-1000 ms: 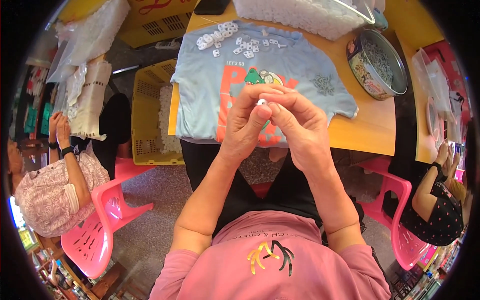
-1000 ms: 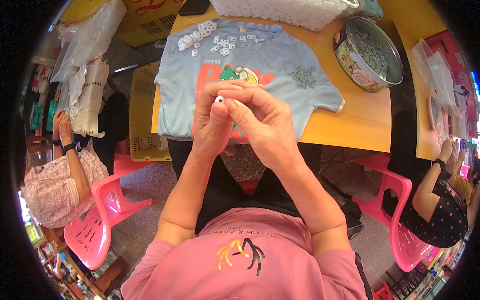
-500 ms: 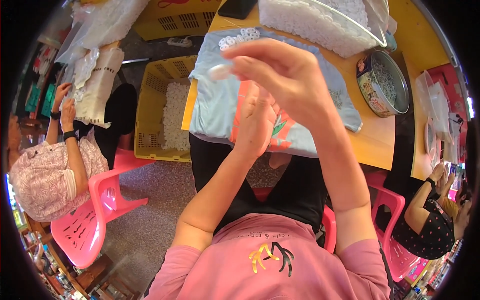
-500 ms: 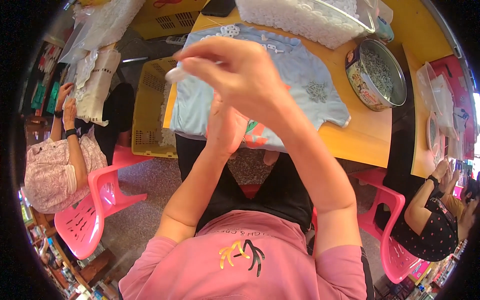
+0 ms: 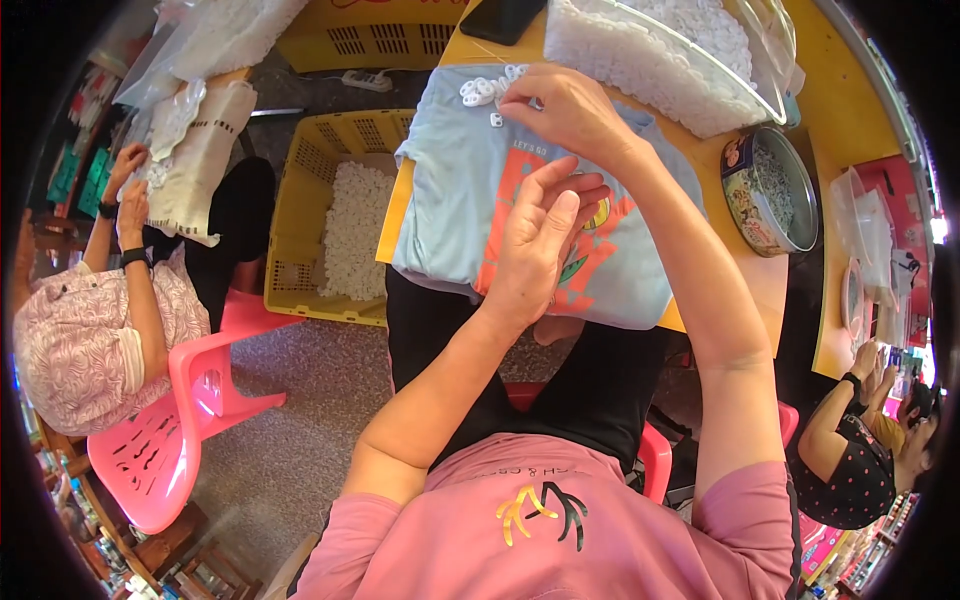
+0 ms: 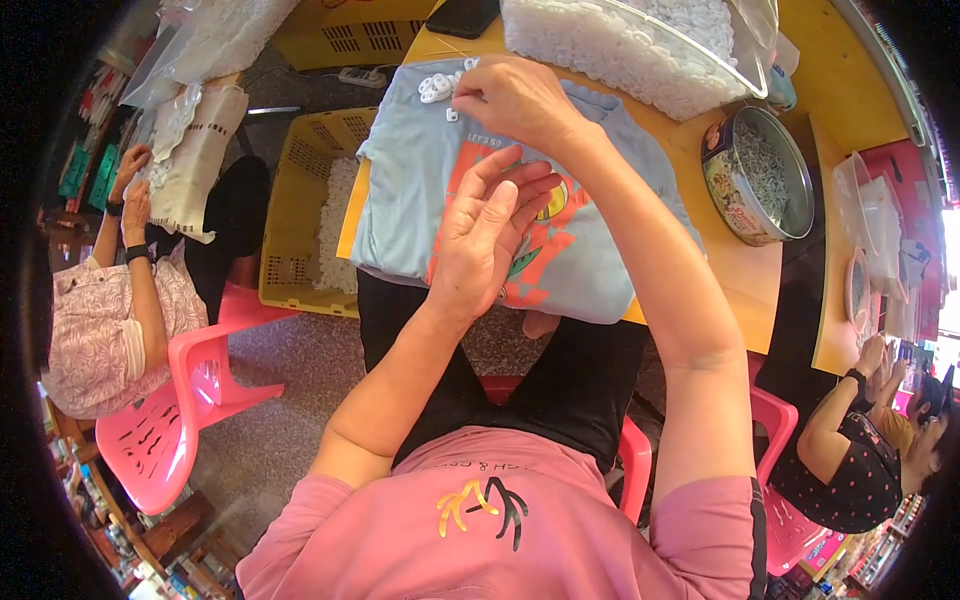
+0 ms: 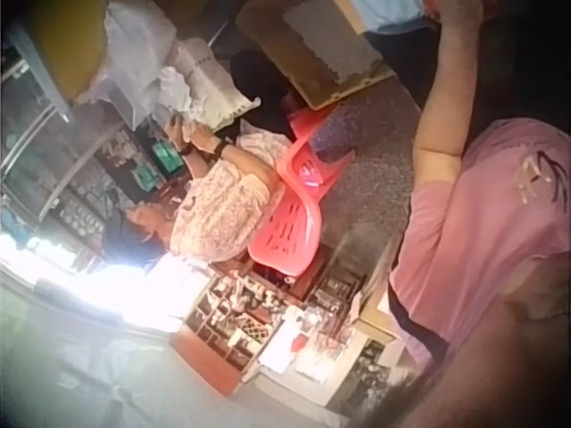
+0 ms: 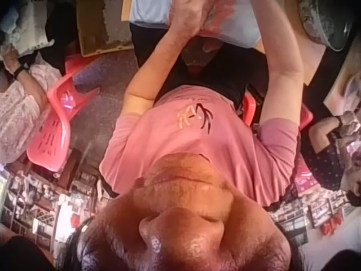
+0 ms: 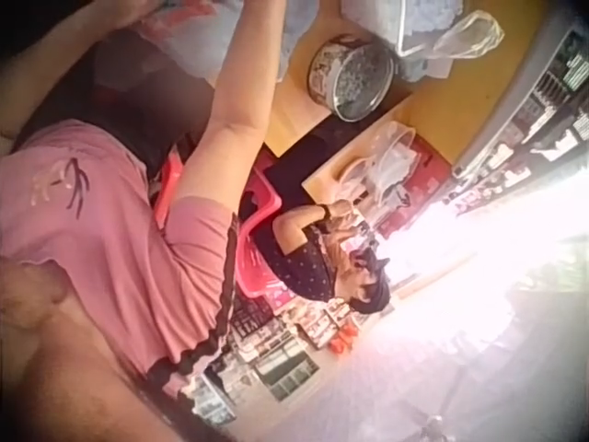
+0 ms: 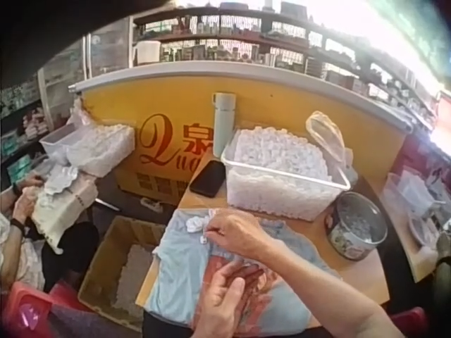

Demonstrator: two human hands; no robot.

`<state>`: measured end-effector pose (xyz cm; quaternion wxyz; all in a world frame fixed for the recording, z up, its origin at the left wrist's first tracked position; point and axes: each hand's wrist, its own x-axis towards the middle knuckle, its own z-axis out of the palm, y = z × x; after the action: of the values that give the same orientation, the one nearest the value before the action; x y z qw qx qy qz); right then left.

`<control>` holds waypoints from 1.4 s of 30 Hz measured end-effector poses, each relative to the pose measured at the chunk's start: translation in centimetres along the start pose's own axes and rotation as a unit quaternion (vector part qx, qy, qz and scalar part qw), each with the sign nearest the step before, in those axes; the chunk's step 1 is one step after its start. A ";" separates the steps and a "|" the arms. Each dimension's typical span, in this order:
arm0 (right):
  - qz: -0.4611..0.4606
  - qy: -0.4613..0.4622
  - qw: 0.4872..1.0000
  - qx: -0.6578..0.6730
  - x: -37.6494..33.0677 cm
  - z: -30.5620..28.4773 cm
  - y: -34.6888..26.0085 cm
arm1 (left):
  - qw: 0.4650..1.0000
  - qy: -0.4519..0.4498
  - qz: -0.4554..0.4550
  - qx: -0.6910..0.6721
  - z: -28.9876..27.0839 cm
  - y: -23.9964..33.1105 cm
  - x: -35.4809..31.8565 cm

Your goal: Attaching small white plastic components to a design on a t-shirt at a manual workstation.

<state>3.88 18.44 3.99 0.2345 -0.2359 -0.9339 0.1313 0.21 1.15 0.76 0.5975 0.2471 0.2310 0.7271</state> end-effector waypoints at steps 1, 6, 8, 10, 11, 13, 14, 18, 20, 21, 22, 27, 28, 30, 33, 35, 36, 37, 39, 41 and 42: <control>-0.010 -0.012 1.000 0.004 0.1 0.2 -0.2 | 1.000 -0.005 -0.003 -0.003 -0.1 0.0 0.0; -0.065 -0.051 0.996 -0.029 0.1 0.5 0.2 | 1.000 -0.010 -0.003 -0.003 -0.1 -0.1 0.2; -0.044 -0.056 0.997 -0.007 0.0 0.5 0.4 | 1.000 -0.013 -0.003 -0.002 -0.1 -0.1 0.1; -0.045 -0.054 0.997 -0.012 0.0 0.5 0.5 | 1.000 -0.010 -0.002 0.011 0.0 0.1 0.1; -0.047 -0.053 0.997 -0.016 0.0 0.6 0.5 | 1.000 -0.012 -0.003 0.012 0.1 0.1 0.1; -0.040 -0.074 0.996 -0.016 0.2 0.5 0.3 | 1.000 -0.007 -0.005 0.012 0.0 0.2 0.0; -0.034 -0.096 0.995 -0.015 0.3 0.4 0.2 | 1.000 -0.008 -0.006 0.013 0.0 0.2 0.0; -0.039 -0.062 0.997 0.011 -0.3 0.3 0.9 | 1.000 -0.008 -0.003 0.013 0.1 -0.1 0.1; -0.012 -0.017 0.992 0.128 -1.0 -1.0 0.9 | 1.000 -0.012 -0.003 0.006 -0.4 -0.3 0.1; -0.007 -0.016 0.992 0.127 -1.6 -1.8 0.7 | 1.000 -0.013 -0.003 -0.002 -0.6 -0.5 0.1; 0.072 -0.016 0.980 0.184 -2.2 -2.5 0.2 | 1.000 -0.011 -0.003 -0.010 -0.8 -0.5 0.1; 0.272 -0.012 0.867 0.416 -6.8 -5.1 -3.4 | 1.000 0.020 0.014 0.015 -0.5 -0.1 0.1; 0.280 -0.009 0.865 0.416 -7.8 -5.1 -3.9 | 0.999 0.031 0.020 0.040 -0.3 -0.1 0.1; 0.317 0.029 0.814 0.486 -9.3 -4.9 -5.1 | 0.998 0.042 0.025 0.036 0.4 -0.2 0.2; 0.326 0.054 0.779 0.533 -10.8 -4.2 -5.8 | 0.996 0.030 0.012 0.085 0.6 -0.1 -0.1; 0.331 0.071 0.745 0.575 -11.5 -4.1 -6.3 | 0.994 0.025 0.021 0.103 0.0 -0.5 -0.1; 0.333 0.074 0.743 0.576 -11.8 -4.0 -6.3 | 0.992 0.022 0.036 0.119 -0.2 -0.6 -0.1; 0.325 0.089 0.747 0.573 -12.1 -4.0 -6.4 | 0.992 0.020 0.032 0.120 -0.3 -0.7 -0.2; 0.319 0.106 0.749 0.571 -12.7 -4.1 -6.5 | 0.984 0.029 0.055 0.164 -0.2 -0.7 -0.3; 0.320 0.115 0.735 0.587 -13.3 -4.3 -6.8 | 0.985 0.030 0.055 0.163 0.0 -0.6 -0.4; 0.322 0.117 0.733 0.587 -13.5 -4.4 -7.0 | 0.985 0.033 0.056 0.162 0.0 -0.6 -0.4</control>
<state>13.94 6.28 5.19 0.3779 -0.3514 -0.5044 0.6924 0.75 0.83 0.39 0.4998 0.3291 0.3514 0.7200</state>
